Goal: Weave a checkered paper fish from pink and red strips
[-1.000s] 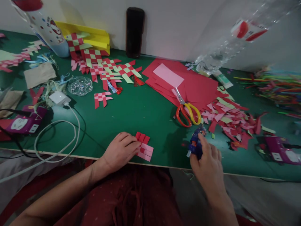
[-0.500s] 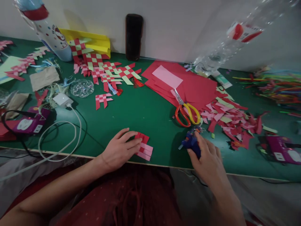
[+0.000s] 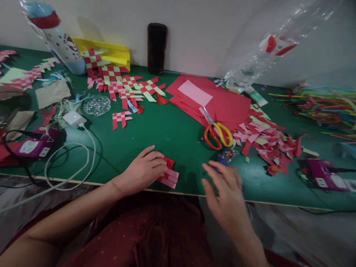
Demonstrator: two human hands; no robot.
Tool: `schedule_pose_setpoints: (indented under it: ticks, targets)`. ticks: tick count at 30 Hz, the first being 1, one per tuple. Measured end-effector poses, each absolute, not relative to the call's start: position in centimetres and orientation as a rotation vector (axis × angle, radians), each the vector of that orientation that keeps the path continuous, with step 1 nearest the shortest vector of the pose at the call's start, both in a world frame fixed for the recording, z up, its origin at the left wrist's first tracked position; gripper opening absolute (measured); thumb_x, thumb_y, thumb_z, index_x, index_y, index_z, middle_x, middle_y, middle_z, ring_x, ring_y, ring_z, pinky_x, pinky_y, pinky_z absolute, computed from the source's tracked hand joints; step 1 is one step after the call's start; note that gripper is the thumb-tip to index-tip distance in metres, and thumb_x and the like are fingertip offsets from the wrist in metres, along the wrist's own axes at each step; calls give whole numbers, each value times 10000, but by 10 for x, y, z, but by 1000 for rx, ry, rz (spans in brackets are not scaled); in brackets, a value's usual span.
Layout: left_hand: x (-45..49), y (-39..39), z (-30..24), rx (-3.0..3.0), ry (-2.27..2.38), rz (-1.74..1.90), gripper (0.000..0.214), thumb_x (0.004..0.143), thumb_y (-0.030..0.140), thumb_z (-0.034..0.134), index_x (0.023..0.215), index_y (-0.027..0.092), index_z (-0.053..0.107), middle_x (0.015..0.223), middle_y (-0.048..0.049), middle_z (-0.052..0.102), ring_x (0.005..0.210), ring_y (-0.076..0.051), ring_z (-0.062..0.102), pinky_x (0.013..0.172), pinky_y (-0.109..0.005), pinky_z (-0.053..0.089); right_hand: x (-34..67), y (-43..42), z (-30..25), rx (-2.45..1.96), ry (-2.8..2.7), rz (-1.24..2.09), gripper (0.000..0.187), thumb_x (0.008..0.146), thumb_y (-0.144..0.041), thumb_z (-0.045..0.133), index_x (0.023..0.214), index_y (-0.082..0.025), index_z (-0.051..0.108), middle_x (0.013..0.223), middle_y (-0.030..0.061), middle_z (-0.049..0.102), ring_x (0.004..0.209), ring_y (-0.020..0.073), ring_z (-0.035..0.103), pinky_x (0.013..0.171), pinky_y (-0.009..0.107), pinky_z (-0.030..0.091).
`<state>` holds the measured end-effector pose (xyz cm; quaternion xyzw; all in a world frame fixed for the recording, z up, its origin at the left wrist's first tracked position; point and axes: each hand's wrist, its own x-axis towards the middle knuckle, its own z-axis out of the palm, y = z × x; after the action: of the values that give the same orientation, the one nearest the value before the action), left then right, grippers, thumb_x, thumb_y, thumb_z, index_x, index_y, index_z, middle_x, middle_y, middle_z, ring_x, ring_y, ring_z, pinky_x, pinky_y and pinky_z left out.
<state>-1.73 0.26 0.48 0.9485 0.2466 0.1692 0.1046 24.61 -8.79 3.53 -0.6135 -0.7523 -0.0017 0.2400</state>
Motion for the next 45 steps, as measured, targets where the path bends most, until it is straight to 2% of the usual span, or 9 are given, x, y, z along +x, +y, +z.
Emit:
schedule_pose_setpoints:
  ticks: [4,9,16,24,31,37,41,45]
  targets:
    - [-22,5,1,2771,687,443,259,936,194,549,1186,219,610,1220,-12,668,1249,-191,502,1180,-433,259,218,-80,18,-1603,-2155,255,349,952,-223,494,1296,-176,530,1223,131,580,1124,265,511,954,473,482]
    - [-28,0,0,2749,730,553,228,949,185,522,1150,188,630,1271,-46,648,1268,-202,508,1168,-448,297,205,-65,8,-1627,-2148,355,364,964,-268,470,1299,-151,551,1224,138,596,1122,272,524,964,469,490]
    - [-27,-2,-4,2849,732,523,366,945,342,579,1271,177,576,1284,-54,649,1346,-243,451,1200,-505,209,198,-52,9,-1670,-2199,332,377,939,-287,495,1276,-151,597,1218,138,616,1086,292,530,941,495,500]
    - [-26,2,7,2848,771,351,291,935,386,591,1190,250,624,1271,-13,655,1339,-238,455,1207,-566,103,194,-51,6,-1738,-2206,325,377,926,-311,513,1262,-176,620,1204,141,617,1076,306,528,884,500,516]
    - [-34,1,6,2739,745,579,251,928,169,554,1144,254,652,1286,-12,652,1378,-227,413,1196,-563,127,194,-52,5,-1717,-2164,313,356,951,-244,436,1242,-181,633,1197,119,623,1060,274,525,927,467,495]
    - [-28,-17,-1,2701,876,722,180,938,201,582,1052,296,683,1058,44,732,1182,-184,541,1146,-464,227,194,-51,7,-1701,-2131,347,336,957,-263,469,1234,-165,631,1183,116,629,1063,271,523,927,459,496]
    - [-19,-19,1,2673,920,666,146,965,244,546,1025,262,678,1013,8,726,1074,-193,538,998,-406,339,193,-50,5,-1677,-2117,368,317,948,-277,488,1215,-195,638,1186,105,627,1066,264,530,934,462,493]
    - [-8,-15,6,2589,998,581,140,966,251,523,918,196,643,940,-28,700,966,-207,527,863,-367,382,191,-50,4,-1673,-2059,396,258,930,-275,505,1116,-216,674,1167,102,631,1065,263,549,922,467,499]
